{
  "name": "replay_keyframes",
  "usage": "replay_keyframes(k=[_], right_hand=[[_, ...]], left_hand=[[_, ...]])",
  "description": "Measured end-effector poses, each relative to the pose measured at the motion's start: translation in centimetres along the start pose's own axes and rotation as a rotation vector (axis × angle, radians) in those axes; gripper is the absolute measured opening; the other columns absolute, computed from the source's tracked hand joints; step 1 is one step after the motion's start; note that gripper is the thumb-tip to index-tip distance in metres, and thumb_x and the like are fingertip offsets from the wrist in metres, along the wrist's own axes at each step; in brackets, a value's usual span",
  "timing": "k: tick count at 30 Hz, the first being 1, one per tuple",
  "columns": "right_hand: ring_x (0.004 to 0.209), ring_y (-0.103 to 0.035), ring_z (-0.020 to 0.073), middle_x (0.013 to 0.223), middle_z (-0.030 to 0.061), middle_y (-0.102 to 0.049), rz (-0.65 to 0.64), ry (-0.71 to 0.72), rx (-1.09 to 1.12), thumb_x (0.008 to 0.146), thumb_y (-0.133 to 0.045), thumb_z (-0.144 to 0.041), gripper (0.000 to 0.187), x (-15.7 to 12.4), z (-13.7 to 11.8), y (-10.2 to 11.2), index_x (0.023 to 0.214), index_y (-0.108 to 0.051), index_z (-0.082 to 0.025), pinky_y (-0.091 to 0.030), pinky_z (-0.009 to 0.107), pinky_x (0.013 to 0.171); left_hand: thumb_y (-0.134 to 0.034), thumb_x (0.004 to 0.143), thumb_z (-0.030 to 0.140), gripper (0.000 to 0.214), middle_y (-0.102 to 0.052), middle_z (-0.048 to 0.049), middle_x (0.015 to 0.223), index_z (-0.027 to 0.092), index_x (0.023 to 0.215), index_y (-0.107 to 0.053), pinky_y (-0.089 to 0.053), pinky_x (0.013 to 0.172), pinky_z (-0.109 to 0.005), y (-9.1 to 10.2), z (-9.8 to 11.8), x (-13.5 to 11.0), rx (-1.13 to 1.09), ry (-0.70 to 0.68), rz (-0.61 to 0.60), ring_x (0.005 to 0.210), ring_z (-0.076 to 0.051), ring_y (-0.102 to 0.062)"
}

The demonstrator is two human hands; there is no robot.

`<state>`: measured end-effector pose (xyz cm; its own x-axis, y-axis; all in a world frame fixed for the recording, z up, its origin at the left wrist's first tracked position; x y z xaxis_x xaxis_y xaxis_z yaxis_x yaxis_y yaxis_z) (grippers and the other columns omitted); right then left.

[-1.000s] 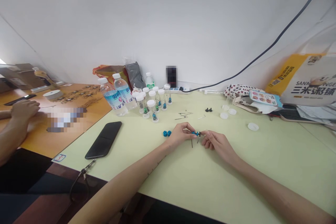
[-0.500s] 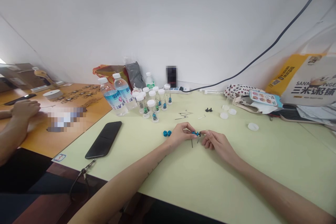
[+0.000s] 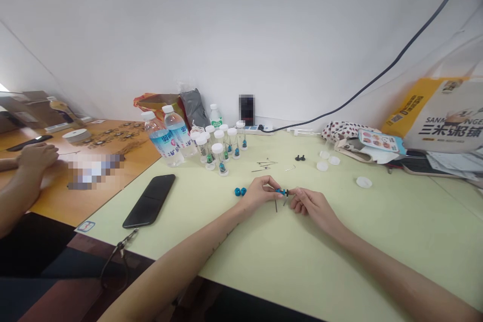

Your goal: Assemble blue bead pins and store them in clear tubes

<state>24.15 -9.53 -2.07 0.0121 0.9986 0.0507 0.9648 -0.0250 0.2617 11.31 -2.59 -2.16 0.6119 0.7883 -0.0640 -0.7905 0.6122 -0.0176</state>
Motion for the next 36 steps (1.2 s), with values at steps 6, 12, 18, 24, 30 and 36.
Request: replay_keyframes(k=[6, 12, 18, 24, 30, 36], right_hand=[[0.057, -0.055, 0.0146, 0.070, 0.0059, -0.064, 0.008, 0.005, 0.004, 0.086, -0.035, -0.059, 0.055, -0.01, -0.27, 0.04, 0.101, -0.062, -0.014, -0.042, 0.026, 0.051], [0.058, -0.055, 0.0148, 0.070, 0.0055, -0.064, -0.002, -0.001, -0.002, 0.087, -0.035, -0.058, 0.053, -0.05, -0.38, -0.06, 0.105, -0.061, -0.015, -0.042, 0.026, 0.052], [0.057, -0.055, 0.0148, 0.070, 0.0065, -0.064, 0.003, 0.002, -0.008, 0.087, -0.035, -0.058, 0.054, 0.00, -0.19, -0.03, 0.096, -0.064, -0.014, -0.043, 0.027, 0.051], [0.058, -0.055, 0.0146, 0.070, 0.0055, -0.064, 0.005, 0.002, 0.000, 0.087, -0.035, -0.057, 0.054, -0.07, -0.45, 0.03, 0.104, -0.061, -0.014, -0.042, 0.026, 0.052], [0.058, -0.056, 0.0147, 0.071, 0.0057, -0.065, 0.004, 0.003, -0.001, 0.086, -0.035, -0.058, 0.054, -0.11, -0.45, 0.05, 0.102, -0.063, -0.015, -0.043, 0.027, 0.052], [0.058, -0.055, 0.0142, 0.070, 0.0054, -0.064, 0.000, 0.001, -0.007, 0.087, -0.034, -0.058, 0.053, -0.07, -0.29, -0.02, 0.095, -0.064, -0.015, -0.042, 0.026, 0.052]], left_hand=[[-0.079, 0.054, 0.031, 0.037, -0.065, -0.0062, 0.080, 0.013, 0.077, -0.057, -0.047, 0.075, -0.032, -0.03, -0.06, -0.06, -0.004, 0.007, -0.012, 0.077, -0.016, -0.062], [-0.079, 0.055, 0.031, 0.036, -0.066, -0.0065, 0.080, 0.014, 0.076, -0.056, -0.047, 0.075, -0.032, -0.06, -0.02, -0.17, -0.007, 0.004, -0.007, 0.077, -0.016, -0.062], [-0.080, 0.054, 0.030, 0.037, -0.066, -0.0073, 0.080, 0.013, 0.076, -0.056, -0.047, 0.074, -0.032, -0.09, 0.07, -0.03, -0.008, 0.007, -0.013, 0.078, -0.017, -0.062], [-0.079, 0.055, 0.031, 0.036, -0.066, -0.0062, 0.080, 0.013, 0.076, -0.057, -0.047, 0.075, -0.031, -0.10, 0.18, -0.17, -0.008, -0.008, -0.008, 0.078, -0.016, -0.062], [-0.079, 0.054, 0.031, 0.037, -0.066, -0.0064, 0.080, 0.013, 0.077, -0.057, -0.047, 0.075, -0.032, -0.16, 0.05, -0.11, -0.006, 0.000, -0.012, 0.078, -0.016, -0.062], [-0.080, 0.054, 0.032, 0.037, -0.066, -0.0059, 0.080, 0.013, 0.076, -0.057, -0.046, 0.073, -0.030, -0.09, 0.01, 0.00, 0.001, -0.004, -0.009, 0.077, -0.016, -0.061]])
Point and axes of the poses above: each hand's wrist, its own x-axis towards the middle knuckle, its own y-axis out of the back of the hand, z = x × y, the point moved 8 cm from there along x, towards the middle knuckle
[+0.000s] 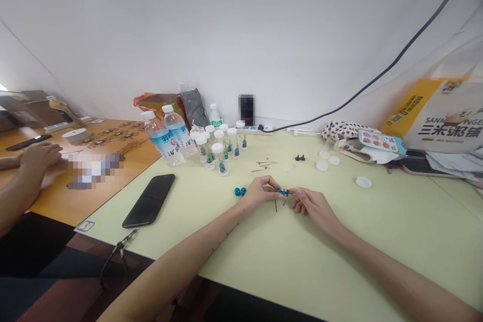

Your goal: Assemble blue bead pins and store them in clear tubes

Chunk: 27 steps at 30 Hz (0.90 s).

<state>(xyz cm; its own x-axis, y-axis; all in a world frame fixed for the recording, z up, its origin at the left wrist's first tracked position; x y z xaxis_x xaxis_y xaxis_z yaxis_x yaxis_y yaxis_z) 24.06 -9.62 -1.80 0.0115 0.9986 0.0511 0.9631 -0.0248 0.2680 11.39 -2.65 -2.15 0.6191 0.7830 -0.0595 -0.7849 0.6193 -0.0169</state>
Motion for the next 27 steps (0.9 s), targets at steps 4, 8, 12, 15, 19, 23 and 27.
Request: replay_keyframes(k=[4, 8, 12, 15, 19, 23, 27], right_hand=[[0.058, -0.055, 0.0138, 0.070, 0.0041, -0.063, 0.003, -0.007, 0.013, 0.088, -0.035, -0.056, 0.051, -0.01, -0.11, 0.00, 0.105, -0.061, -0.016, -0.042, 0.026, 0.053], [0.059, -0.055, 0.0138, 0.070, 0.0038, -0.063, -0.008, -0.001, 0.018, 0.089, -0.034, -0.055, 0.049, -0.05, -0.20, -0.06, 0.107, -0.059, -0.016, -0.042, 0.026, 0.053], [0.058, -0.055, 0.0140, 0.071, 0.0050, -0.063, -0.006, -0.006, 0.008, 0.088, -0.034, -0.056, 0.052, -0.01, 0.02, -0.01, 0.098, -0.063, -0.014, -0.042, 0.026, 0.053], [0.058, -0.055, 0.0141, 0.071, 0.0051, -0.063, -0.003, -0.008, 0.007, 0.088, -0.034, -0.056, 0.052, 0.03, 0.00, 0.01, 0.101, -0.061, -0.014, -0.042, 0.026, 0.053], [0.059, -0.055, 0.0141, 0.071, 0.0044, -0.063, -0.011, -0.004, 0.016, 0.089, -0.035, -0.055, 0.050, 0.05, -0.05, -0.05, 0.106, -0.059, -0.015, -0.042, 0.026, 0.053], [0.058, -0.054, 0.0137, 0.070, 0.0051, -0.063, -0.006, -0.009, 0.013, 0.088, -0.035, -0.056, 0.051, 0.10, 0.39, -0.04, 0.097, -0.062, -0.014, -0.041, 0.026, 0.053], [0.058, -0.054, 0.0139, 0.071, 0.0052, -0.063, -0.003, -0.012, 0.010, 0.088, -0.035, -0.056, 0.051, 0.15, 0.43, -0.06, 0.099, -0.062, -0.014, -0.041, 0.026, 0.052]], left_hand=[[-0.079, 0.054, 0.032, 0.037, -0.066, -0.0067, 0.081, 0.013, 0.077, -0.057, -0.047, 0.073, -0.030, 0.01, 0.05, -0.05, 0.006, 0.002, 0.001, 0.078, -0.016, -0.061], [-0.079, 0.054, 0.031, 0.037, -0.066, -0.0072, 0.082, 0.013, 0.077, -0.057, -0.047, 0.075, -0.032, 0.01, 0.00, -0.02, 0.007, 0.005, -0.002, 0.079, -0.017, -0.062], [-0.079, 0.055, 0.030, 0.036, -0.066, -0.0068, 0.081, 0.013, 0.077, -0.056, -0.047, 0.074, -0.031, 0.01, -0.08, 0.01, 0.005, 0.011, -0.002, 0.077, -0.016, -0.062], [-0.078, 0.057, 0.029, 0.035, -0.066, -0.0073, 0.081, 0.013, 0.077, -0.055, -0.047, 0.075, -0.031, -0.03, -0.11, -0.02, 0.002, 0.018, -0.004, 0.078, -0.016, -0.062], [-0.078, 0.057, 0.029, 0.034, -0.066, -0.0075, 0.083, 0.013, 0.077, -0.055, -0.047, 0.076, -0.031, 0.02, -0.11, -0.02, 0.011, 0.016, 0.000, 0.079, -0.016, -0.062], [-0.079, 0.056, 0.030, 0.035, -0.066, -0.0067, 0.081, 0.014, 0.077, -0.055, -0.047, 0.075, -0.031, 0.12, -0.21, 0.04, 0.048, 0.022, 0.005, 0.079, -0.016, -0.062], [-0.078, 0.056, 0.030, 0.035, -0.066, -0.0063, 0.082, 0.014, 0.076, -0.055, -0.047, 0.075, -0.031, 0.11, -0.18, 0.01, 0.026, 0.020, 0.006, 0.079, -0.016, -0.062]])
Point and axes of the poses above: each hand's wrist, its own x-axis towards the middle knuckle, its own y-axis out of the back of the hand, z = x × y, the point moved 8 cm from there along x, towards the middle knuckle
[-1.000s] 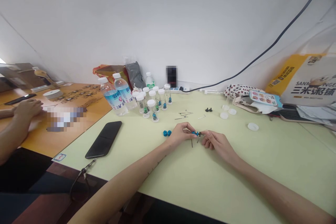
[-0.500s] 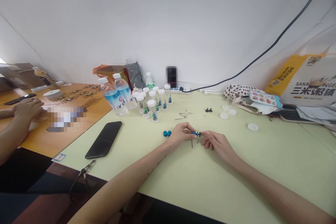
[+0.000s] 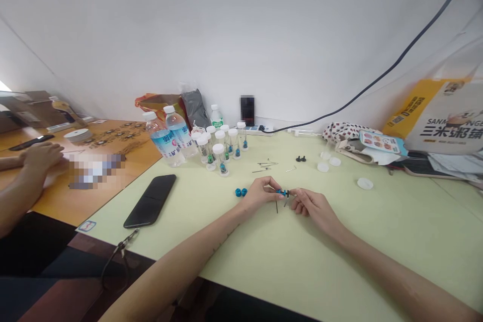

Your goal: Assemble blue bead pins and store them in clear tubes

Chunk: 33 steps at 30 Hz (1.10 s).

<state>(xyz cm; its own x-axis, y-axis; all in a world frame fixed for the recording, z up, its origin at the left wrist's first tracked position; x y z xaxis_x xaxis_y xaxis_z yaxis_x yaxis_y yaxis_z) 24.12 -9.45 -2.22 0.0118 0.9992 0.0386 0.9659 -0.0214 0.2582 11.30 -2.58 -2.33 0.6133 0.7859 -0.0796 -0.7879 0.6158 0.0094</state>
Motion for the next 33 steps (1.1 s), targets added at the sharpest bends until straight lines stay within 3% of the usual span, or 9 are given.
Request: replay_keyframes(k=[4, 11, 33], right_hand=[[0.059, -0.055, 0.0140, 0.071, 0.0047, -0.063, -0.005, 0.002, -0.002, 0.089, -0.034, -0.054, 0.050, -0.05, -0.33, -0.03, 0.106, -0.060, -0.015, -0.041, 0.026, 0.053], [0.059, -0.054, 0.0136, 0.071, 0.0055, -0.063, -0.005, -0.003, -0.002, 0.089, -0.034, -0.055, 0.051, -0.12, 0.05, 0.02, 0.099, -0.062, -0.013, -0.042, 0.026, 0.053], [0.059, -0.055, 0.0136, 0.070, 0.0032, -0.062, 0.007, 0.001, 0.015, 0.089, -0.035, -0.053, 0.051, -0.20, -0.56, 0.08, 0.119, -0.054, -0.017, -0.042, 0.026, 0.053]], left_hand=[[-0.078, 0.057, 0.030, 0.034, -0.066, -0.0063, 0.082, 0.014, 0.076, -0.055, -0.047, 0.076, -0.031, -0.06, 0.10, -0.06, -0.015, -0.009, -0.003, 0.079, -0.016, -0.062], [-0.078, 0.057, 0.030, 0.035, -0.066, -0.0066, 0.081, 0.014, 0.078, -0.056, -0.046, 0.076, -0.032, 0.13, -0.14, 0.04, 0.024, -0.008, 0.003, 0.081, -0.018, -0.063], [-0.078, 0.057, 0.029, 0.034, -0.066, -0.0067, 0.083, 0.014, 0.077, -0.055, -0.047, 0.076, -0.031, -0.09, 0.12, -0.09, -0.009, -0.006, -0.008, 0.079, -0.015, -0.062]])
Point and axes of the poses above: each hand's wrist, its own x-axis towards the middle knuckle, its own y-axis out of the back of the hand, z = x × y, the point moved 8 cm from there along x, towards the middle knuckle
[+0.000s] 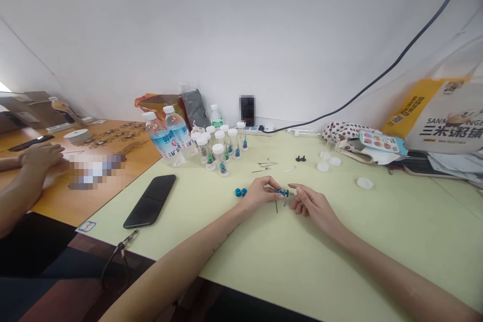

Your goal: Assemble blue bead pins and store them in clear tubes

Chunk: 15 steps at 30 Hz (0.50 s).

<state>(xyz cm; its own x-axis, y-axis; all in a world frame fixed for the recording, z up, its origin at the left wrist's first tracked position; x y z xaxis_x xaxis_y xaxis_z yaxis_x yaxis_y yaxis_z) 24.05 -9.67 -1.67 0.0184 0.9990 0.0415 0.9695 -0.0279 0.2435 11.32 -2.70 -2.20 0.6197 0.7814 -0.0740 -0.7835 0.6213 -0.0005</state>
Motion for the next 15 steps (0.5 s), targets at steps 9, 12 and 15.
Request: replay_keyframes(k=[9, 12, 15], right_hand=[[0.060, -0.055, 0.0143, 0.072, 0.0045, -0.063, 0.006, 0.011, -0.006, 0.089, -0.034, -0.055, 0.053, -0.05, -0.12, 0.02, 0.118, -0.054, -0.016, -0.042, 0.026, 0.053], [0.060, -0.055, 0.0146, 0.073, 0.0052, -0.063, -0.014, 0.009, -0.022, 0.088, -0.034, -0.057, 0.054, -0.09, -0.27, -0.13, 0.113, -0.058, -0.016, -0.042, 0.026, 0.053], [0.059, -0.055, 0.0149, 0.072, 0.0056, -0.063, -0.008, 0.007, -0.021, 0.087, -0.034, -0.058, 0.055, -0.13, -0.34, -0.08, 0.113, -0.058, -0.016, -0.043, 0.027, 0.053]], left_hand=[[-0.078, 0.057, 0.029, 0.034, -0.066, -0.0073, 0.083, 0.013, 0.077, -0.056, -0.047, 0.076, -0.032, -0.02, 0.16, -0.01, -0.019, -0.005, 0.002, 0.079, -0.016, -0.062], [-0.079, 0.056, 0.029, 0.034, -0.066, -0.0076, 0.083, 0.013, 0.075, -0.056, -0.047, 0.075, -0.032, 0.01, 0.22, -0.03, -0.015, -0.002, 0.008, 0.079, -0.016, -0.062], [-0.079, 0.055, 0.030, 0.035, -0.066, -0.0068, 0.082, 0.013, 0.075, -0.056, -0.047, 0.075, -0.032, 0.02, 0.26, -0.06, -0.021, 0.001, 0.012, 0.078, -0.016, -0.062]])
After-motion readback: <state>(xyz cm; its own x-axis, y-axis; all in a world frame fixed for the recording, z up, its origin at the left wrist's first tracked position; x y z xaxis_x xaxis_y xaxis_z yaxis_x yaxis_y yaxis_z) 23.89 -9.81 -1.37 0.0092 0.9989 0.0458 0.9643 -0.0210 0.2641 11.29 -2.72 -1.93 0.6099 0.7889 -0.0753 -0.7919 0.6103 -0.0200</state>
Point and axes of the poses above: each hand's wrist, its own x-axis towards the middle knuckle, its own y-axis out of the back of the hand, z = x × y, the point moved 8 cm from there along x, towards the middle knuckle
